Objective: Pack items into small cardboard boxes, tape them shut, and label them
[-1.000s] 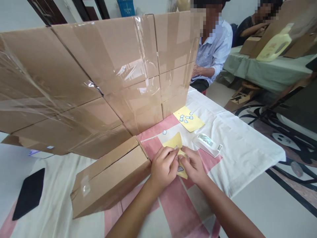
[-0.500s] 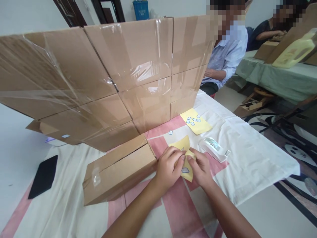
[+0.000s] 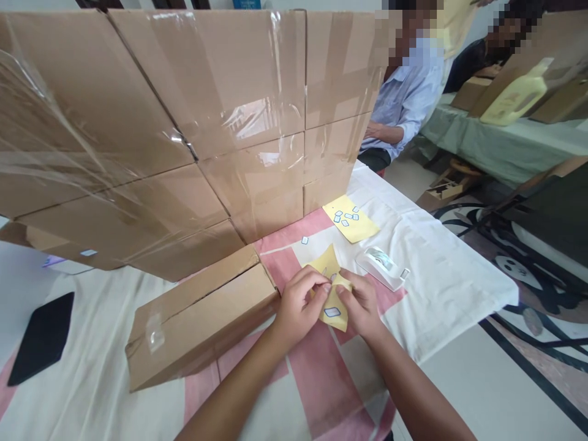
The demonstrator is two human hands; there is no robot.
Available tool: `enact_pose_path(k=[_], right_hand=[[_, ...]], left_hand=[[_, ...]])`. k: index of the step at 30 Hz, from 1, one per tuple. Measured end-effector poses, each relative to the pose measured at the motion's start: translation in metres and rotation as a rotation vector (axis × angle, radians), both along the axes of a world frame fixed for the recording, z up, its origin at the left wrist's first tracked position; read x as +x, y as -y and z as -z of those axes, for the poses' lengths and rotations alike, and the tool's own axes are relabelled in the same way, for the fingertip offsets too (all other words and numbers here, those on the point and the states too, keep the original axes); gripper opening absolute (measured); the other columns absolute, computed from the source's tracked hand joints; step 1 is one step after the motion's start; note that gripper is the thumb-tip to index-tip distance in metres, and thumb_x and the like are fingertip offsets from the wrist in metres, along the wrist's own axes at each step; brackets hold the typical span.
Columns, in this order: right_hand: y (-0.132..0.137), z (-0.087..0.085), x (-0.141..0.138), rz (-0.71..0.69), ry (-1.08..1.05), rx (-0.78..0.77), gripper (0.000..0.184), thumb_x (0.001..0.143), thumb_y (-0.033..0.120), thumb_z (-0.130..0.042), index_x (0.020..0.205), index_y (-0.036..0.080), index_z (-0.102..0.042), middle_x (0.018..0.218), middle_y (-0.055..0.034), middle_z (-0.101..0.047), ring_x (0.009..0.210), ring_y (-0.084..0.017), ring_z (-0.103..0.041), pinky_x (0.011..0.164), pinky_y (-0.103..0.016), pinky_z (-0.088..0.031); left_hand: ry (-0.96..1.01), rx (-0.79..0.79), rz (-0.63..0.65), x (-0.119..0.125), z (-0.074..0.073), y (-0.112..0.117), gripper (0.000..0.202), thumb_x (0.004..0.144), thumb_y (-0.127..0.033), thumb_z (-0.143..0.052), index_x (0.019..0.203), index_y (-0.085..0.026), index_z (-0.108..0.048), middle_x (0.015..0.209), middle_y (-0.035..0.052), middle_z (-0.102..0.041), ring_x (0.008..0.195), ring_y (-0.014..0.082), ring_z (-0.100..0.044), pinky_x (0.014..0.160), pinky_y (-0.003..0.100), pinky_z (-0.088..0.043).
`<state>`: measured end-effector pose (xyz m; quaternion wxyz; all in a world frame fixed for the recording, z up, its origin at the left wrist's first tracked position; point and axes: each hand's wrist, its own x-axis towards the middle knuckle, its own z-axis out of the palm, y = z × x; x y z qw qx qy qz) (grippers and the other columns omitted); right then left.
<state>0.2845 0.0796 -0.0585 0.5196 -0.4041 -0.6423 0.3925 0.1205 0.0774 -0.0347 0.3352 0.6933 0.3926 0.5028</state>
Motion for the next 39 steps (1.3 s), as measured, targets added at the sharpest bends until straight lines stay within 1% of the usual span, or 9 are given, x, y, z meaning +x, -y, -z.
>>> enact_pose_path(k=[3, 6, 10, 16, 20, 26, 30, 34, 39], right_hand=[[0.0004, 0.0004, 0.0011, -0.024, 0.009, -0.044, 0.035, 0.098, 0.046, -0.055, 0.073, 0.023, -0.058, 0.069, -0.0006, -0.054, 0.061, -0.017, -0.049, 0.059, -0.03, -0.042], [0.0006, 0.0035, 0.0023, -0.017, 0.015, -0.077, 0.035, 0.097, 0.049, -0.056, 0.074, 0.023, -0.059, 0.068, -0.0007, -0.054, 0.06, -0.017, -0.049, 0.058, -0.031, -0.042], [0.0006, 0.0055, 0.0031, 0.012, 0.024, -0.065, 0.035, 0.094, 0.052, -0.059, 0.075, 0.023, -0.062, 0.067, -0.0003, -0.054, 0.059, -0.017, -0.048, 0.057, -0.031, -0.043], [0.001, 0.0025, 0.0046, 0.028, 0.036, -0.083, 0.033, 0.091, 0.055, -0.061, 0.077, 0.025, -0.067, 0.063, 0.0, -0.052, 0.059, -0.018, -0.048, 0.057, -0.032, -0.045], [0.0008, 0.0023, 0.0049, 0.026, 0.03, -0.095, 0.034, 0.089, 0.056, -0.062, 0.078, 0.025, -0.07, 0.063, -0.0007, -0.054, 0.061, -0.019, -0.05, 0.058, -0.032, -0.047], [0.0006, 0.0053, 0.0046, 0.009, 0.01, -0.125, 0.035, 0.09, 0.056, -0.061, 0.082, 0.023, -0.072, 0.066, -0.0013, -0.056, 0.059, -0.018, -0.05, 0.056, -0.032, -0.045], [0.0008, 0.004, 0.0045, -0.015, -0.008, -0.127, 0.035, 0.092, 0.054, -0.061, 0.078, 0.023, -0.068, 0.068, -0.0014, -0.056, 0.059, -0.017, -0.049, 0.057, -0.031, -0.044], [0.0003, 0.0013, 0.0032, -0.062, -0.038, -0.114, 0.039, 0.094, 0.053, -0.057, 0.072, 0.022, -0.06, 0.07, -0.0014, -0.055, 0.06, -0.016, -0.047, 0.058, -0.031, -0.042], [-0.0006, 0.0013, 0.0013, -0.101, -0.153, -0.132, 0.038, 0.095, 0.05, -0.058, 0.07, 0.022, -0.052, 0.069, -0.0005, -0.051, 0.061, -0.016, -0.045, 0.058, -0.031, -0.037]], left_hand=[[0.008, 0.004, 0.008, -0.0005, 0.0014, -0.0008, 0.022, 0.102, -0.029, -0.054, 0.082, -0.021, -0.06, 0.08, 0.0002, -0.061, 0.073, 0.0129, -0.056, 0.063, 0.026, -0.042], [-0.008, 0.012, 0.012, -0.0017, 0.0027, -0.0003, 0.021, 0.102, -0.028, -0.053, 0.083, -0.021, -0.059, 0.081, 0.0001, -0.06, 0.074, 0.0132, -0.055, 0.065, 0.026, -0.042], [-0.046, 0.019, 0.022, -0.0027, 0.0041, 0.001, 0.019, 0.103, -0.026, -0.05, 0.085, -0.022, -0.055, 0.084, 0.0002, -0.059, 0.077, 0.0133, -0.056, 0.068, 0.026, -0.043], [-0.104, 0.023, 0.017, -0.0019, 0.0065, 0.0017, 0.017, 0.104, -0.025, -0.045, 0.088, -0.023, -0.052, 0.087, 0.0009, -0.056, 0.079, 0.0145, -0.055, 0.07, 0.028, -0.043], [-0.102, 0.02, 0.005, -0.0012, 0.0082, 0.0027, 0.016, 0.104, -0.024, -0.042, 0.089, -0.023, -0.049, 0.089, 0.0014, -0.056, 0.08, 0.0151, -0.055, 0.071, 0.028, -0.043], [-0.087, 0.01, 0.001, -0.0013, 0.0092, 0.0033, 0.015, 0.103, -0.023, -0.044, 0.09, -0.023, -0.049, 0.088, 0.0007, -0.055, 0.08, 0.0148, -0.054, 0.072, 0.028, -0.042], [-0.071, 0.001, -0.014, -0.0006, 0.0087, 0.0038, 0.014, 0.103, -0.022, -0.044, 0.09, -0.023, -0.048, 0.088, 0.0001, -0.054, 0.08, 0.0146, -0.053, 0.073, 0.028, -0.042], [-0.04, -0.008, -0.034, 0.0007, 0.0086, 0.0039, 0.015, 0.103, -0.023, -0.043, 0.089, -0.023, -0.047, 0.086, -0.0001, -0.053, 0.081, 0.0152, -0.053, 0.074, 0.029, -0.041], [0.032, -0.06, -0.068, 0.0035, 0.0091, 0.0045, 0.017, 0.104, -0.026, -0.042, 0.089, -0.023, -0.048, 0.086, -0.0002, -0.053, 0.078, 0.0148, -0.052, 0.07, 0.028, -0.04]])
